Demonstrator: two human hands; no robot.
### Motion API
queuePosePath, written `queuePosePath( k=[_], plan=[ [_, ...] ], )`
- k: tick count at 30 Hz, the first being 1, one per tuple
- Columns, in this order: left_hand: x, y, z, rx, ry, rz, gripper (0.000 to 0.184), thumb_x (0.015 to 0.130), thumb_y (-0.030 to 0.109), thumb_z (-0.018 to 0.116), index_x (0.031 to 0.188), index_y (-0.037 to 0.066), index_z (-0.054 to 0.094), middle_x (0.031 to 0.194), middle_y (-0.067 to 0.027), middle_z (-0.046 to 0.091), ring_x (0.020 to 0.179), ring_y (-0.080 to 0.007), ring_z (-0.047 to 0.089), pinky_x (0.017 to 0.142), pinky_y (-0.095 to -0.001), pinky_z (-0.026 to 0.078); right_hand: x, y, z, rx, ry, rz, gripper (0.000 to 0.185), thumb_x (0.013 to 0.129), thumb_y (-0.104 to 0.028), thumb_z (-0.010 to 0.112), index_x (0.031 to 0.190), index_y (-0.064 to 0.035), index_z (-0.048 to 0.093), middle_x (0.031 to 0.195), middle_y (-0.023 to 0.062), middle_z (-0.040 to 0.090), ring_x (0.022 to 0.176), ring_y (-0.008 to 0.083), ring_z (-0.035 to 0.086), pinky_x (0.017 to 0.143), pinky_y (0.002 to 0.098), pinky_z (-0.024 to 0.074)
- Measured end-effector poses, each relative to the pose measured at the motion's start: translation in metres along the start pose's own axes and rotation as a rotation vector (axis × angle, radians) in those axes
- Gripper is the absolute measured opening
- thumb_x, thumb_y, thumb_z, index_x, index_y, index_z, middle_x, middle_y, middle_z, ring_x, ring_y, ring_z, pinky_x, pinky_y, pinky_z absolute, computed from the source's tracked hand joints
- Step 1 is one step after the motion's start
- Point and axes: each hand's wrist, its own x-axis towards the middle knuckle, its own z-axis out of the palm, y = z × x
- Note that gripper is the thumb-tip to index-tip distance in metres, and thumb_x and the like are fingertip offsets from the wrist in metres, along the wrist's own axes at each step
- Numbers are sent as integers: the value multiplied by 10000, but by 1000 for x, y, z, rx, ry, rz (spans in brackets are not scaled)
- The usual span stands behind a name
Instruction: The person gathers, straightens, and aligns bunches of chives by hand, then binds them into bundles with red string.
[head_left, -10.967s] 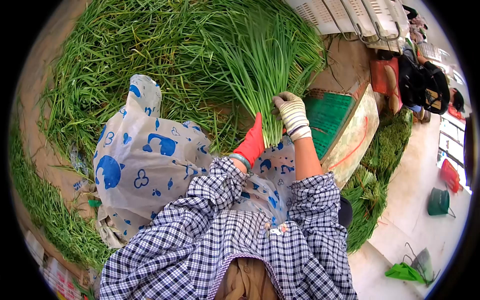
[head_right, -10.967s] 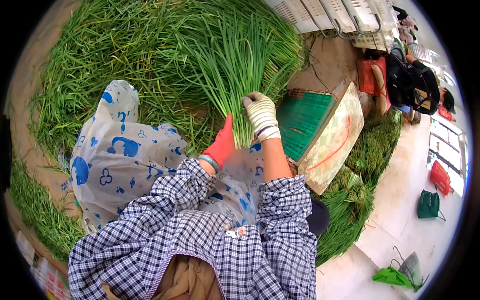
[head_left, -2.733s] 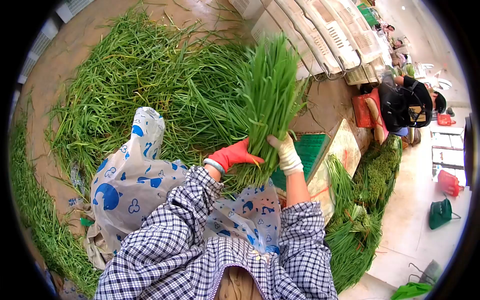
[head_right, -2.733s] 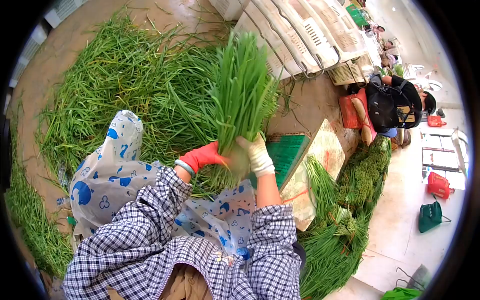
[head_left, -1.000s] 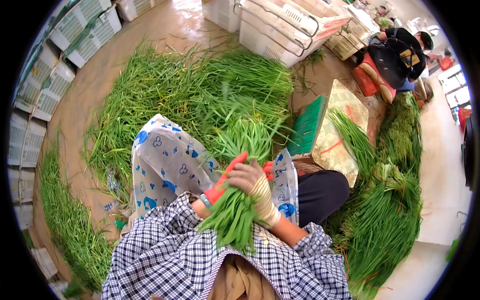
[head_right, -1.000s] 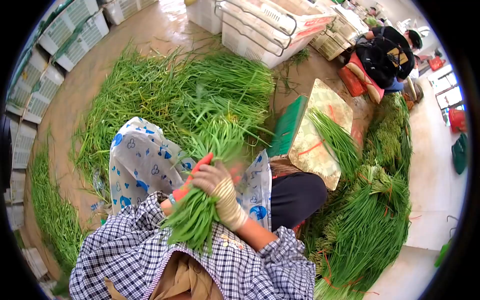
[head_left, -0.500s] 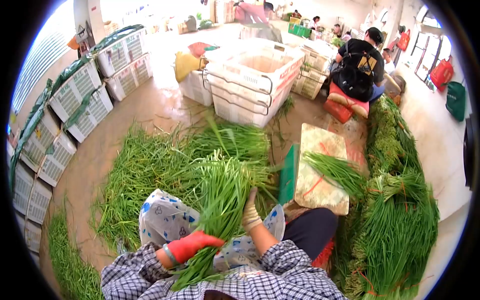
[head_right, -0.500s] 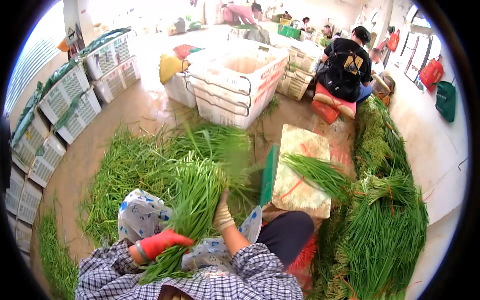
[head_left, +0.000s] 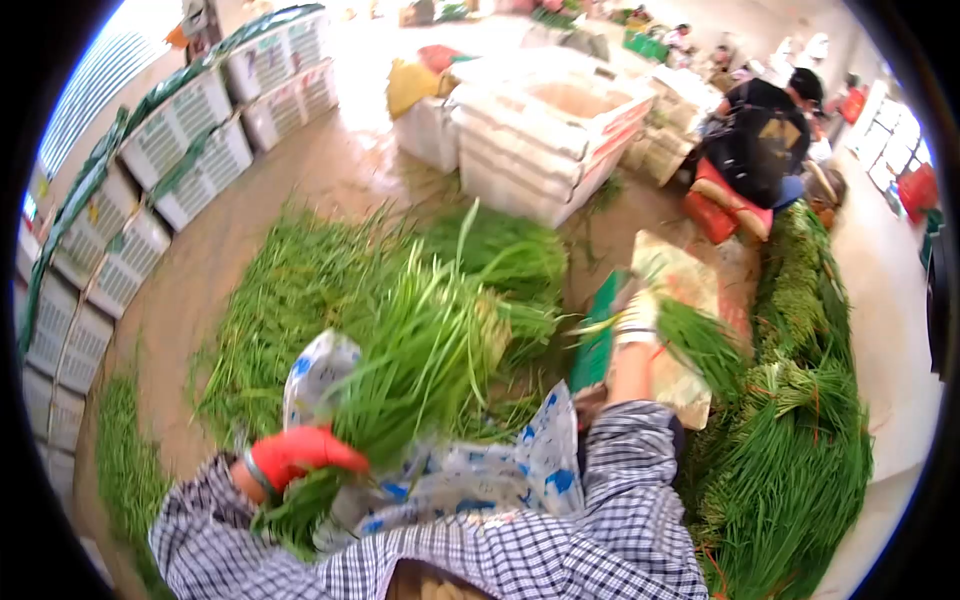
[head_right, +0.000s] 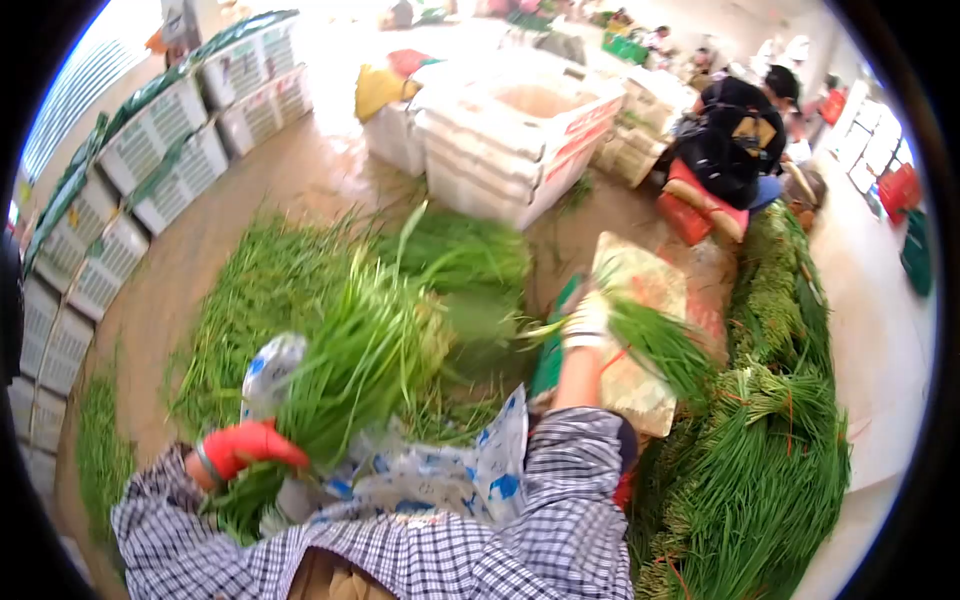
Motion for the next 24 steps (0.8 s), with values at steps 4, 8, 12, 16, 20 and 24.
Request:
queuePosePath(
  k=[4, 8, 12, 16, 20, 24],
  plan=[
    [31, 16, -19, 297, 72, 251, 633, 694, 9, 726, 1301, 22, 546, 1228, -82, 627, 1076, -190, 585, 944, -320, 469, -158, -77, 89, -416, -600, -194, 490, 918, -221, 594, 1337, -70, 391, 902, 58, 535, 644, 125, 385, 538, 244, 298],
    [42, 31, -22, 647, 79, 302, 671, 686, 52, 746, 1318, 40, 524, 1217, -67, 616, 1063, -174, 572, 922, -328, 470, -264, -45, 177, -1098, -636, -625, 1053, 700, -103, 815, 1508, -56, 140, 1364, 259, 453, 1285, 359, 451, 1096, 387, 368],
    [34, 21, -25, 647, 47, 260, 700, 702, 112, 767, 1345, 56, 496, 1162, -80, 649, 1023, -161, 595, 909, -316, 479, -262, -2, 183, -1090, -758, -831, 640, 745, -79, 751, 1332, -106, 496, 1229, 147, 581, 1039, 259, 615, 838, 366, 516],
    [12, 9, -48, 984, 162, 225, 761, 684, 155, 758, 1383, 93, 464, 1044, -132, 683, 908, -237, 662, 833, -351, 517, -219, 15, 152, -109, -302, -39, 162, 939, -169, 570, 1066, -84, 625, 974, 26, 585, 818, 131, 551, 733, 284, 483],
    [-10, 20, -52, 1210, 345, 238, 634, 794, 194, 727, 1373, 107, 482, 1081, -138, 675, 936, -292, 673, 820, -336, 526, -176, -41, 97, -187, -474, -118, 354, 886, -287, 678, 1124, -34, 613, 921, 52, 596, 820, 124, 547, 722, 303, 469],
    [-5, 30, -50, 1318, 374, 207, 733, 785, 139, 708, 1448, 169, 398, 1092, -139, 668, 946, -299, 667, 808, -345, 527, -285, -28, 195, -1009, -799, -870, 460, 757, -146, 784, 1159, -23, 597, 1098, 98, 602, 1087, 240, 555, 940, 414, 470]
  ],
)
